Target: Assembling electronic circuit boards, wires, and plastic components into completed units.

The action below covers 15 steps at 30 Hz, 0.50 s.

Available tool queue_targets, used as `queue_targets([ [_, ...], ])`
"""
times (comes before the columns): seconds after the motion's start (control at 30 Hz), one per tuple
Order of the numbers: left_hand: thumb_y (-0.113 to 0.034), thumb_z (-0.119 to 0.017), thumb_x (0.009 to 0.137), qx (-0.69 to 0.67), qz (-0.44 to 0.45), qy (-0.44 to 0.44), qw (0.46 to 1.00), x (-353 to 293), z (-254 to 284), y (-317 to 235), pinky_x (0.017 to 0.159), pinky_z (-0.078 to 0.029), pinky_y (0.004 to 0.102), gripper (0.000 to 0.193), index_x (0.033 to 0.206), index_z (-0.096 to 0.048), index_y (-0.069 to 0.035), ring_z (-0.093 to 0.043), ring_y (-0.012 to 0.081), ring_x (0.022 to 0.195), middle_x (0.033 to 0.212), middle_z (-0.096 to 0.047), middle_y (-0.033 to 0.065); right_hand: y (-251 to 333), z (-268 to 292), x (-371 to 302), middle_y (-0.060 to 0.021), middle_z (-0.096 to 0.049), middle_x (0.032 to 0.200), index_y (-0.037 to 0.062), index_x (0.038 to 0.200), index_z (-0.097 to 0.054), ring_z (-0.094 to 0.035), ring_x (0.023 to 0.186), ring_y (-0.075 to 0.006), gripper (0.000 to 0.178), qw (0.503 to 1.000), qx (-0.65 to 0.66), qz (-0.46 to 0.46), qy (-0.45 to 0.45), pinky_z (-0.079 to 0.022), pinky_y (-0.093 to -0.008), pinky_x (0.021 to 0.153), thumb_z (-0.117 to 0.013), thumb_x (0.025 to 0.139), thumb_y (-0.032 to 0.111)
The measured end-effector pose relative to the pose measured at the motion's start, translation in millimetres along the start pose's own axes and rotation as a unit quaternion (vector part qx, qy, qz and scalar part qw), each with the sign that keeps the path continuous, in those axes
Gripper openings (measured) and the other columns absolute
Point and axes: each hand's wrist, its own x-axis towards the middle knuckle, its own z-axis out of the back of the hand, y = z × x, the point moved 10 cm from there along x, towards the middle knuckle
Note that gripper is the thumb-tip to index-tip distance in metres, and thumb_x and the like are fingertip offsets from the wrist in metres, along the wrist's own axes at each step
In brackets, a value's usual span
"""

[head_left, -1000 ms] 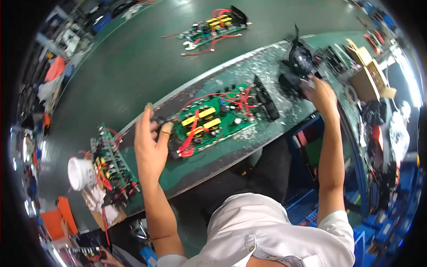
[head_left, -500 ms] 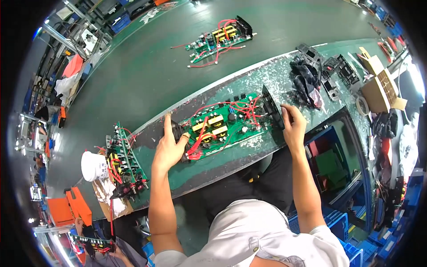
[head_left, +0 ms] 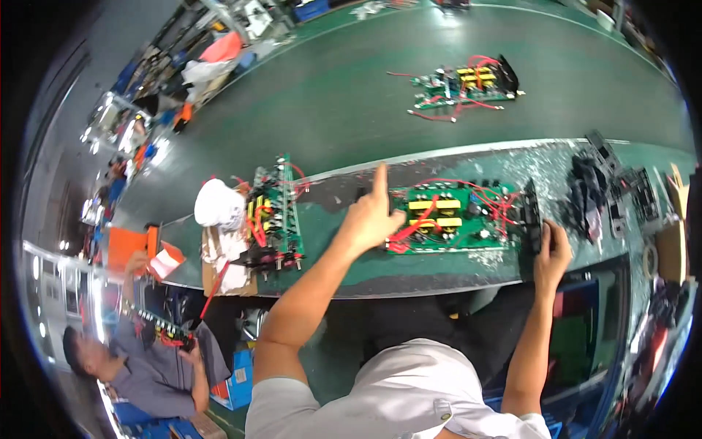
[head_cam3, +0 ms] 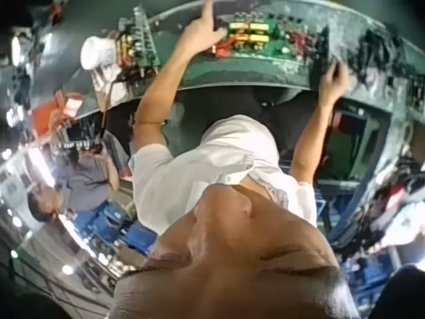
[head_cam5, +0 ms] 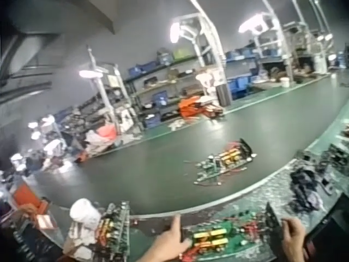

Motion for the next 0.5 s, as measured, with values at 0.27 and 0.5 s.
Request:
queue_targets([
  [0.27, -0.023, -0.067, 0.083, -0.011, -0.037, 0.009, 0.999, -1.6, -0.5, -0.7, 0.090, -0.050, 0.0516, 0.099, 0.157, -0.004, -0.004, -0.064, 0.0492, 0.101, 0.104, -0.063, 0.0379, -10.6, -5.3, -0.4, -0.0078, -0.068, 0.098, -0.0046, 0.110, -0.067, -0.060, 0.090, -0.0119, 0.018, 0.999, 0.038, -0.001, 0.016, -0.048, -0.0259, 0.082, -0.057, 0.101, 0.009],
  [0.5, -0.023, -0.069, 0.080, 0.040, -0.041, -0.008, 0.998, 3.8, -2.7, 3.4, 0.091, -0.049, 0.0542, 0.103, 0.159, -0.004, -0.010, -0.063, 0.0502, 0.098, 0.102, -0.064, 0.0339, -1.4, -4.6, -0.4, -0.0081, -0.068, 0.097, -0.0041, 0.109, -0.067, -0.060, 0.089, -0.0116, 0.018, 0.999, 0.029, 0.006, 0.016, -0.048, -0.0253, 0.081, -0.057, 0.101, 0.009],
])
